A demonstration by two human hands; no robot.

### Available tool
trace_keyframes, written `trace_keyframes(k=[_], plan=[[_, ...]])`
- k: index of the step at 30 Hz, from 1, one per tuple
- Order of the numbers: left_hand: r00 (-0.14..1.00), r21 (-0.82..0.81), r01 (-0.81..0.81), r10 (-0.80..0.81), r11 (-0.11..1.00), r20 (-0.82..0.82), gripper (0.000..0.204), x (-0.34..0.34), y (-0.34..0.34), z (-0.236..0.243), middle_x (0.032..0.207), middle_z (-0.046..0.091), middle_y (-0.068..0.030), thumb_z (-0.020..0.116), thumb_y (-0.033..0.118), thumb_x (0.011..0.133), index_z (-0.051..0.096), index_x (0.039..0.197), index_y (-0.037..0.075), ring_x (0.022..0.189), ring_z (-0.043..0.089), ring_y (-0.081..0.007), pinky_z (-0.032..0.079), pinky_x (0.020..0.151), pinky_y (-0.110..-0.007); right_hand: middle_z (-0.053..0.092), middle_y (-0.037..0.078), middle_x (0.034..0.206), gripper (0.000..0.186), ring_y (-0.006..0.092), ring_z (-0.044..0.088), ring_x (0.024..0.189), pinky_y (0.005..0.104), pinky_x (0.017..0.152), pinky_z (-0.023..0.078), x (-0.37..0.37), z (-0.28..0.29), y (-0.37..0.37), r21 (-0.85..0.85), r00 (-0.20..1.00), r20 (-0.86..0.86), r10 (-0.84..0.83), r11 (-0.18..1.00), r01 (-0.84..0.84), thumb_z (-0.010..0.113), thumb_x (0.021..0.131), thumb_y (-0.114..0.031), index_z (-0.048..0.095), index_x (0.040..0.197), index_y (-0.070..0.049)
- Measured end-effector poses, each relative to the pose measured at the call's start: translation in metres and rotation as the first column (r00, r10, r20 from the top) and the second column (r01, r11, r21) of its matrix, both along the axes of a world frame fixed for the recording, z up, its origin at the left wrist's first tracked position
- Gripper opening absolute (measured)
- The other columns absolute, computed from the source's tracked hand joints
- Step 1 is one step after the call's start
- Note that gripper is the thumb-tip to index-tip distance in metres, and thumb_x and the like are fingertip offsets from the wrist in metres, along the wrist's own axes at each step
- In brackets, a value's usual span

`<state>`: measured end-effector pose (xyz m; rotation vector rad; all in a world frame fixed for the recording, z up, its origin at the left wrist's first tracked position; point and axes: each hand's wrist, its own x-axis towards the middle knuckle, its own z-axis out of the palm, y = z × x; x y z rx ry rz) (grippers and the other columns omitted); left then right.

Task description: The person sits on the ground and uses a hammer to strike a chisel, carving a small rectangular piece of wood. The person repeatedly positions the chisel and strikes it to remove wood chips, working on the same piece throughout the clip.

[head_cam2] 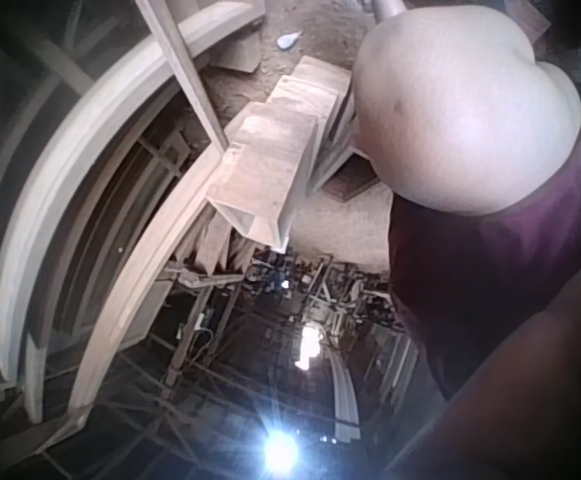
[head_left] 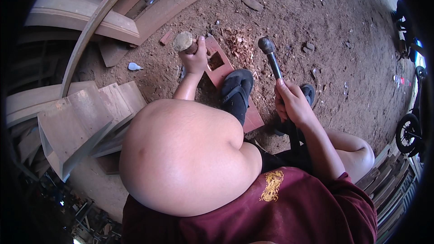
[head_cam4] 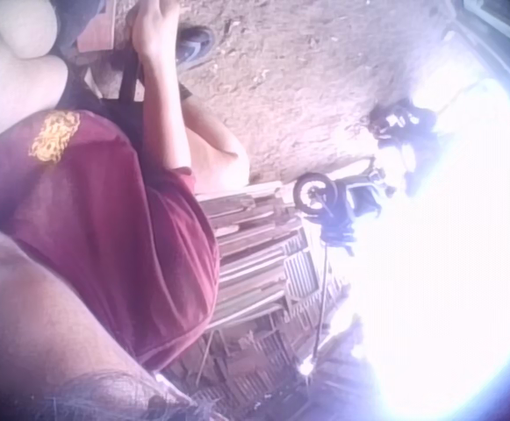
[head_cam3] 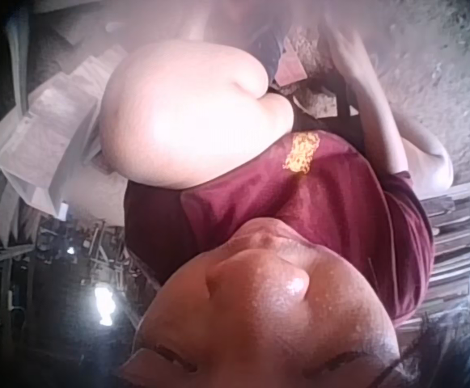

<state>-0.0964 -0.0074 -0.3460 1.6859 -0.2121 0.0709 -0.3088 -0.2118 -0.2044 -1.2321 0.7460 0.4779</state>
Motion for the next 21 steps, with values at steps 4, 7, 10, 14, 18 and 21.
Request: trace_keyframes(k=[4,7,10,14,18,21], plan=[[1.0,0.06,-0.005,0.005,0.998,0.008,0.029,-0.001,0.002,-0.003,0.055,0.056,-0.0001,0.067,0.017,0.086,0.055,0.061,0.006,0.05,0.054,-0.0109,0.043,0.051,-0.031,0.04,-0.001,0.054,0.04,0.0087,0.038,0.038,0.0249,0.035,0.035,0.006,0.011,0.002,-0.083,1.0,0.011,0.018,0.996,-0.017,0.037,0.103,-0.043,0.041,0.08,-0.009],[0.999,0.108,-0.04,0.039,0.993,0.017,0.03,-0.001,0.001,-0.005,0.055,0.056,-0.0002,0.067,0.016,0.086,0.055,0.061,0.006,0.05,0.055,-0.0115,0.043,0.051,-0.032,0.042,-0.003,0.057,0.042,0.0074,0.041,0.045,0.0253,0.041,0.035,0.022,0.033,0.0,-0.165,0.992,0.088,0.086,0.984,-0.07,0.039,0.103,-0.041,0.046,0.082,-0.006],[1.0,-0.048,0.012,-0.013,0.999,-0.017,0.031,-0.001,-0.001,-0.008,0.052,0.051,0.0006,0.061,0.006,0.089,0.047,0.061,0.005,0.045,0.047,-0.007,0.036,0.043,-0.027,0.045,-0.004,0.059,0.044,0.0063,0.045,0.051,0.0261,0.046,0.037,0.05,0.067,-0.004,-0.341,0.965,0.19,0.178,0.934,-0.105,0.041,0.103,-0.039,0.05,0.08,-0.003],[0.999,-0.015,-0.006,0.006,1.0,0.034,0.033,0.002,-0.005,-0.008,0.051,0.05,-0.0002,0.06,0.008,0.09,0.047,0.061,0.004,0.044,0.047,-0.0073,0.036,0.042,-0.028,0.042,-0.004,0.053,0.043,0.0037,0.038,0.04,0.021,0.037,0.03,0.089,0.113,0.0,-0.442,0.83,0.504,0.24,0.897,0.009,0.04,0.102,-0.043,0.048,0.08,-0.007],[1.0,0.038,-0.029,0.028,0.999,0.014,0.031,0.003,-0.005,-0.006,0.054,0.056,-0.0006,0.064,0.014,0.088,0.052,0.06,0.005,0.048,0.054,-0.0106,0.04,0.047,-0.031,0.04,-0.005,0.053,0.044,0.0025,0.036,0.041,0.02,0.037,0.029,0.11,0.14,0.01,-0.421,0.763,0.592,0.259,0.907,0.019,0.04,0.102,-0.044,0.048,0.08,-0.007],[0.997,0.015,-0.039,0.04,0.999,-0.073,0.031,0.004,-0.003,-0.007,0.055,0.058,0.0,0.067,0.016,0.086,0.054,0.06,0.006,0.05,0.057,-0.0117,0.042,0.049,-0.033,0.039,-0.005,0.053,0.044,0.0023,0.035,0.041,0.0195,0.037,0.028,0.117,0.143,0.016,-0.429,0.731,0.62,0.285,0.903,0.012,0.04,0.102,-0.044,0.048,0.08,-0.007]])
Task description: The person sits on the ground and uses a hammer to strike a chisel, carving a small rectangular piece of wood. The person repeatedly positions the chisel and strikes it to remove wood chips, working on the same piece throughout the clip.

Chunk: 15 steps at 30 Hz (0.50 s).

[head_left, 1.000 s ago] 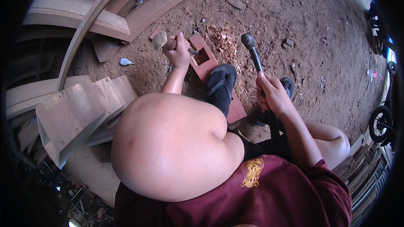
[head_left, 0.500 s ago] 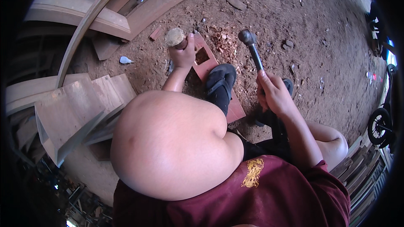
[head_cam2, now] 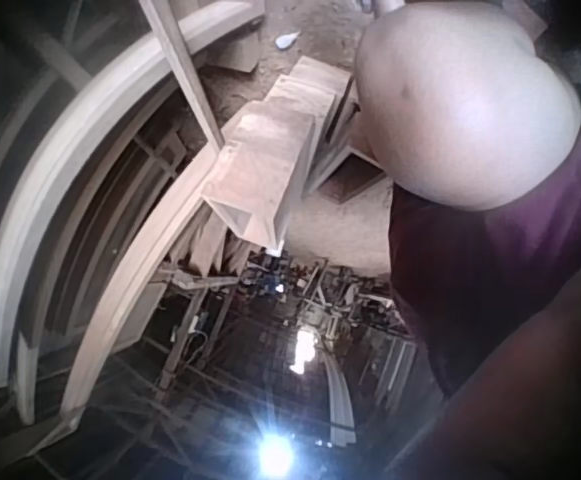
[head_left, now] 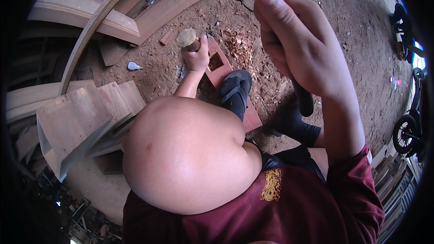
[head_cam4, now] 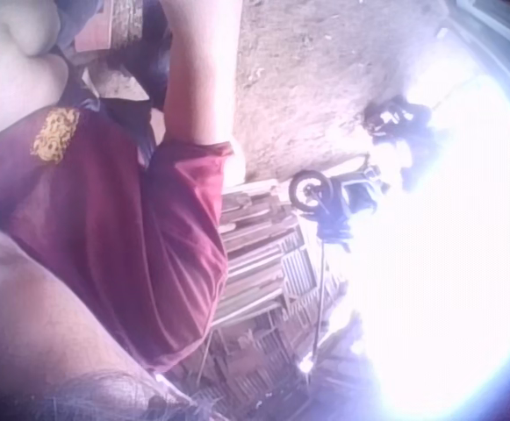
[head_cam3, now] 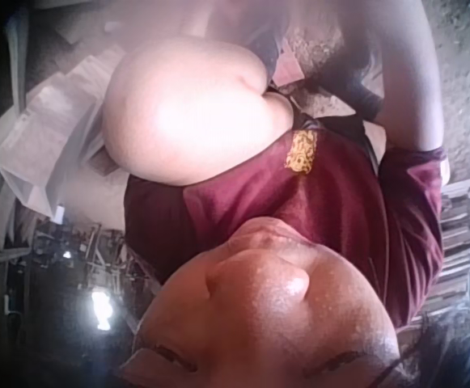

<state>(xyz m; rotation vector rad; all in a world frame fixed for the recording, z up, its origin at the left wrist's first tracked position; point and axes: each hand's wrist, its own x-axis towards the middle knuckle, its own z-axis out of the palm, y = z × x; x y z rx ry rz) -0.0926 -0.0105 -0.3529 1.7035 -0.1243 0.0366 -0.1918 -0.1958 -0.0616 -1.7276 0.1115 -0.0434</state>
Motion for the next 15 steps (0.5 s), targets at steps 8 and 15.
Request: trace_keyframes(k=[8,15], plan=[[0.999,-0.018,0.014,-0.014,1.0,0.033,0.034,0.004,0.002,-0.008,0.053,0.057,0.0003,0.067,0.017,0.086,0.053,0.057,0.006,0.049,0.055,-0.0093,0.039,0.047,-0.032,0.043,-0.004,0.05,0.046,0.0033,0.04,0.038,0.0203,0.036,0.031,0.001,-0.006,0.004,-0.055,0.996,-0.051,0.076,0.995,-0.079,0.038,0.102,-0.044,0.05,0.081,-0.005],[0.997,0.103,0.036,-0.043,0.994,0.06,0.036,0.001,-0.003,-0.004,0.051,0.058,-0.002,0.067,0.018,0.086,0.054,0.055,0.005,0.047,0.055,-0.011,0.039,0.046,-0.033,0.043,-0.003,0.051,0.048,0.0034,0.04,0.039,0.0203,0.037,0.032,0.01,0.008,0.004,-0.178,0.981,0.193,0.028,0.984,0.007,0.041,0.101,-0.048,0.054,0.083,-0.005]])
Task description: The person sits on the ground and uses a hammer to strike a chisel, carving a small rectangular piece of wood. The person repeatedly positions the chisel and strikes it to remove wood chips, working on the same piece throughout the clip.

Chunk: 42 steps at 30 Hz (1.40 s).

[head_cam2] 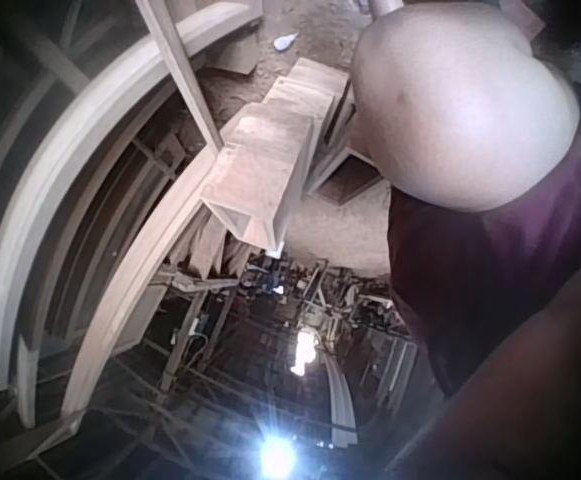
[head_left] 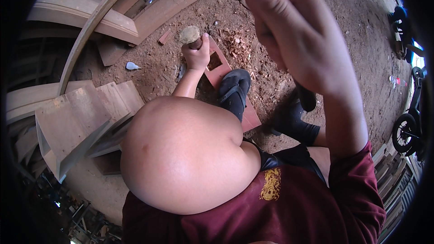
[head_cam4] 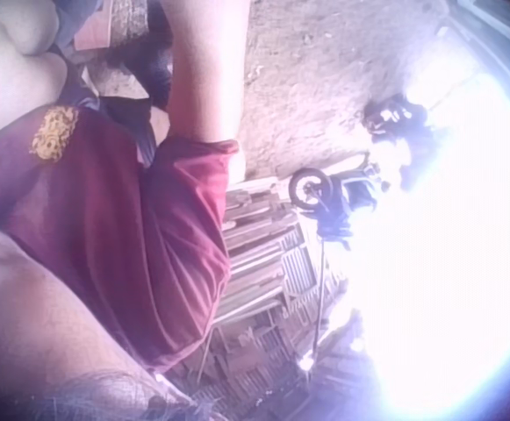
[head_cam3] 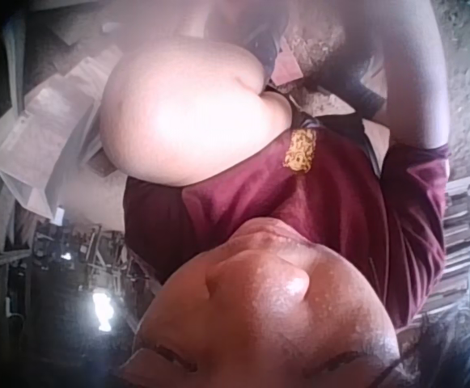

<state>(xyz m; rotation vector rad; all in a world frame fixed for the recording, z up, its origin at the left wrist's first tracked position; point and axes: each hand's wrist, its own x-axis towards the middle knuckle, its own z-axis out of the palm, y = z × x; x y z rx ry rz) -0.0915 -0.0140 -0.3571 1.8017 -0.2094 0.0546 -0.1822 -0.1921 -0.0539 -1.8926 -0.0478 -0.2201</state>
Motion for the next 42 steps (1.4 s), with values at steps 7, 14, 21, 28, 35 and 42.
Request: trace_keyframes(k=[7,14,21,28,35,42], plan=[[0.997,0.082,-0.038,0.043,0.996,-0.067,0.038,0.007,0.0,-0.002,0.048,0.057,-0.003,0.068,0.02,0.085,0.054,0.053,0.005,0.044,0.056,-0.0129,0.039,0.046,-0.035,0.043,-0.003,0.054,0.047,0.0044,0.041,0.047,0.0226,0.042,0.032,0.007,0.05,0.008,-0.01,0.978,-0.198,-0.067,0.998,0.066,0.038,0.103,-0.041,0.049,0.074,-0.005],[0.991,0.007,-0.101,0.101,0.995,-0.09,0.033,0.001,-0.008,-0.005,0.051,0.058,-0.0029,0.07,0.017,0.083,0.057,0.056,0.004,0.047,0.056,-0.0113,0.041,0.047,-0.034,0.056,0.02,0.064,0.049,0.03,0.056,0.057,0.0432,0.06,0.046,0.024,-0.076,0.016,-0.491,0.799,-0.596,0.086,0.748,-0.447,0.044,0.1,-0.042,0.061,0.091,0.004],[0.999,0.027,-0.011,0.013,1.0,-0.053,0.031,0.004,-0.002,-0.005,0.052,0.057,0.0007,0.069,0.016,0.084,0.057,0.058,0.005,0.048,0.055,-0.0089,0.04,0.048,-0.033,0.051,0.006,0.059,0.041,0.0146,0.049,0.052,0.0314,0.051,0.041,0.04,0.017,-0.003,-0.362,1.0,0.006,0.024,0.932,-0.02,0.04,0.103,-0.037,0.054,0.086,-0.002],[0.992,-0.041,-0.082,0.077,0.996,-0.1,0.03,0.0,-0.014,-0.004,0.052,0.057,-0.0002,0.069,0.017,0.085,0.056,0.062,0.003,0.046,0.055,-0.0102,0.042,0.047,-0.031,0.06,0.017,0.067,0.048,0.0298,0.059,0.061,0.0415,0.064,0.05,0.026,-0.095,0.011,-0.369,0.838,-0.544,0.046,0.883,-0.289,0.042,0.1,-0.042,0.059,0.093,0.002],[0.942,-0.258,-0.131,0.04,0.957,-0.332,0.031,0.024,-0.011,-0.002,0.052,0.049,0.0011,0.066,0.011,0.087,0.048,0.062,0.009,0.039,0.043,-0.0078,0.033,0.039,-0.027,0.034,-0.006,0.055,0.042,0.0062,0.032,0.04,0.0259,0.037,0.03,-0.025,-0.132,-0.039,0.323,0.682,-0.731,0.022,0.892,0.317,0.04,0.101,-0.047,0.039,0.075,-0.014],[0.928,-0.584,-0.286,0.068,0.76,-0.366,0.027,0.009,0.002,0.033,0.054,0.049,-0.0006,0.064,0.009,0.089,0.044,0.071,0.005,0.04,0.042,-0.0088,0.033,0.039,-0.027,0.035,-0.005,0.055,0.04,0.0059,0.032,0.04,0.0234,0.037,0.027,-0.061,-0.13,-0.036,0.329,0.561,-0.828,-0.013,0.799,0.504,0.039,0.102,-0.045,0.041,0.079,-0.012]])
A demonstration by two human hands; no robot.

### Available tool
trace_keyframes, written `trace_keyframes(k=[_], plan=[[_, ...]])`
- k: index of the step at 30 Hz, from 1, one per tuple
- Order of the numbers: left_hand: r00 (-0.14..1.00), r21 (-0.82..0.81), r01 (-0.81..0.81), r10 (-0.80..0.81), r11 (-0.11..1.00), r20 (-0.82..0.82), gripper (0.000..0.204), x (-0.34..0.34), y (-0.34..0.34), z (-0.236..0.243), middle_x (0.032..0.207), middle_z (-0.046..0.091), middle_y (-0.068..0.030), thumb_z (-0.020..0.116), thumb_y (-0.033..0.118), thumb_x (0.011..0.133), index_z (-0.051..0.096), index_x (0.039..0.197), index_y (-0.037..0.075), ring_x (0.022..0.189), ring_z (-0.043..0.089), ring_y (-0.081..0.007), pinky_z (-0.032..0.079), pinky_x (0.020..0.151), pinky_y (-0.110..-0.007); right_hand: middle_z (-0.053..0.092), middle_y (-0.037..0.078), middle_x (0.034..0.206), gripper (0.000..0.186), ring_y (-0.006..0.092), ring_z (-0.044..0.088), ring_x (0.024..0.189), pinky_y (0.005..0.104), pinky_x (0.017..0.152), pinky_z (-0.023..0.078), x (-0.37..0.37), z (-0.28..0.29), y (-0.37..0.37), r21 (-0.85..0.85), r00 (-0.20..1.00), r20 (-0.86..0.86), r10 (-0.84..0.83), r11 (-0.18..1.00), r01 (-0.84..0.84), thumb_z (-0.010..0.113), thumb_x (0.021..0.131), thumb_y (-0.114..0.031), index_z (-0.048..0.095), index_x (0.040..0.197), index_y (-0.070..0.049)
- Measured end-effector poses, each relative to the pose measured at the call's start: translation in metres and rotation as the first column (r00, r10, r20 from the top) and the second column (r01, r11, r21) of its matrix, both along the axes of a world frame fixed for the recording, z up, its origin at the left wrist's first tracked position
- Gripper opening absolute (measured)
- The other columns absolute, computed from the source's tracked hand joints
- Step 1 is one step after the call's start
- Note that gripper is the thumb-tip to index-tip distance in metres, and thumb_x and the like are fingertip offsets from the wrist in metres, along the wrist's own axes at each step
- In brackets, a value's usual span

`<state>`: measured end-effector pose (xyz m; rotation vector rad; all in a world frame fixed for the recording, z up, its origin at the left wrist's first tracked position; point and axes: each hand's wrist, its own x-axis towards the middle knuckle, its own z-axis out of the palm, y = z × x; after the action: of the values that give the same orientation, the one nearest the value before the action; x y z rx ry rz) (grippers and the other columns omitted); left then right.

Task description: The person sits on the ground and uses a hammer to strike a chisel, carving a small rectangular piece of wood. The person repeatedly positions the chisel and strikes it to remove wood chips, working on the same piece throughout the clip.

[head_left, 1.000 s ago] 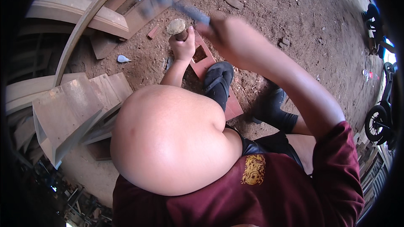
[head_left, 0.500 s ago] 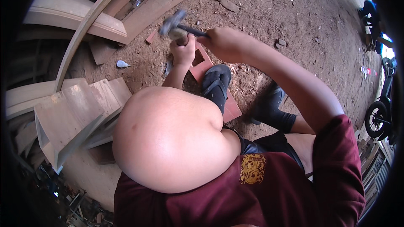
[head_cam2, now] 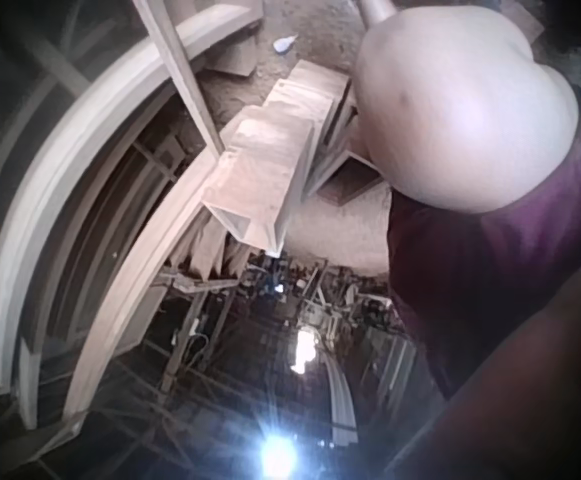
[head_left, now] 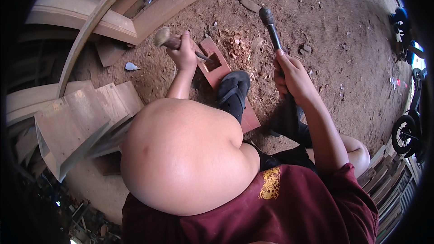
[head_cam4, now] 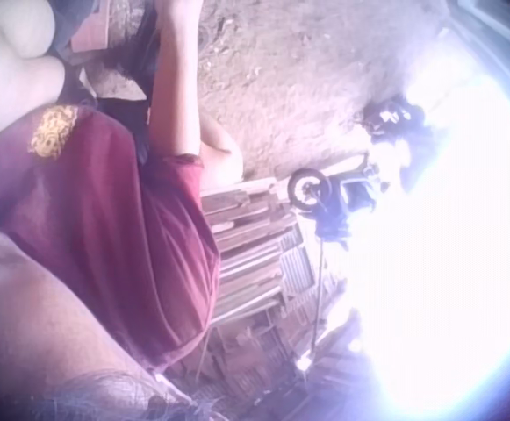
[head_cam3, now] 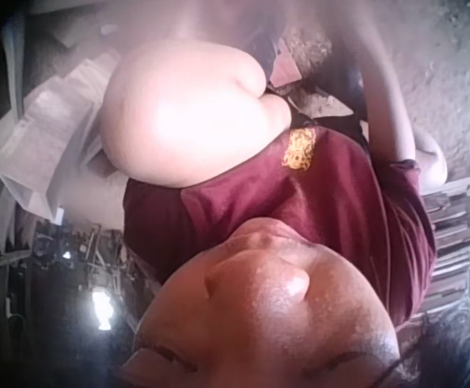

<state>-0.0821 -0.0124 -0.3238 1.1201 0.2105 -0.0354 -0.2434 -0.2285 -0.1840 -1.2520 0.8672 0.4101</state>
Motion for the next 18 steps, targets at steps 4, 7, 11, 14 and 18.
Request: trace_keyframes(k=[4,7,11,14,18], plan=[[0.989,0.192,0.063,-0.087,0.979,0.123,0.02,-0.008,-0.001,-0.001,0.054,0.044,0.0002,0.059,0.004,0.089,0.044,0.076,0.007,0.042,0.04,-0.0087,0.034,0.041,-0.027,0.036,-0.004,0.055,0.041,0.0058,0.033,0.039,0.0233,0.036,0.029,-0.014,-0.002,-0.005,0.045,0.992,0.117,0.048,0.998,-0.054,0.038,0.102,-0.046,0.042,0.08,-0.011],[0.977,0.421,0.089,-0.161,0.903,0.137,0.032,-0.01,-0.001,-0.012,0.051,0.047,-0.0015,0.058,0.004,0.09,0.042,0.063,0.008,0.041,0.043,-0.0083,0.033,0.039,-0.027,0.036,-0.004,0.055,0.043,0.0076,0.036,0.042,0.0266,0.039,0.033,-0.009,0.012,-0.003,-0.092,0.986,0.099,0.135,0.988,-0.126,0.036,0.103,-0.043,0.042,0.078,-0.009],[0.97,0.394,0.11,-0.186,0.912,0.159,0.035,-0.011,0.0,-0.023,0.053,0.052,0.0018,0.063,0.012,0.089,0.049,0.058,0.008,0.044,0.048,-0.0077,0.036,0.043,-0.028,0.038,-0.004,0.056,0.043,0.0072,0.037,0.042,0.0264,0.039,0.034,0.004,0.037,0.004,-0.106,0.973,0.15,0.177,0.981,-0.162,0.036,0.104,-0.042,0.042,0.077,-0.009],[0.962,0.374,0.11,-0.193,0.921,0.193,0.033,-0.01,-0.003,-0.025,0.051,0.046,0.0001,0.058,0.005,0.091,0.043,0.062,0.006,0.042,0.042,-0.0067,0.032,0.04,-0.026,0.039,-0.003,0.056,0.043,0.0073,0.038,0.042,0.0265,0.039,0.035,0.008,0.041,0.006,-0.118,0.962,0.183,0.202,0.976,-0.182,0.036,0.103,-0.042,0.043,0.078,-0.008],[0.965,0.414,0.137,-0.215,0.9,0.148,0.035,-0.004,-0.007,-0.025,0.05,0.051,0.002,0.063,0.013,0.089,0.05,0.057,0.006,0.044,0.047,-0.0078,0.035,0.043,-0.029,0.041,-0.004,0.057,0.046,0.0073,0.041,0.044,0.0261,0.041,0.036,0.02,0.051,0.009,-0.252,0.918,0.239,0.317,0.933,-0.257,0.037,0.103,-0.043,0.046,0.078,-0.006]])
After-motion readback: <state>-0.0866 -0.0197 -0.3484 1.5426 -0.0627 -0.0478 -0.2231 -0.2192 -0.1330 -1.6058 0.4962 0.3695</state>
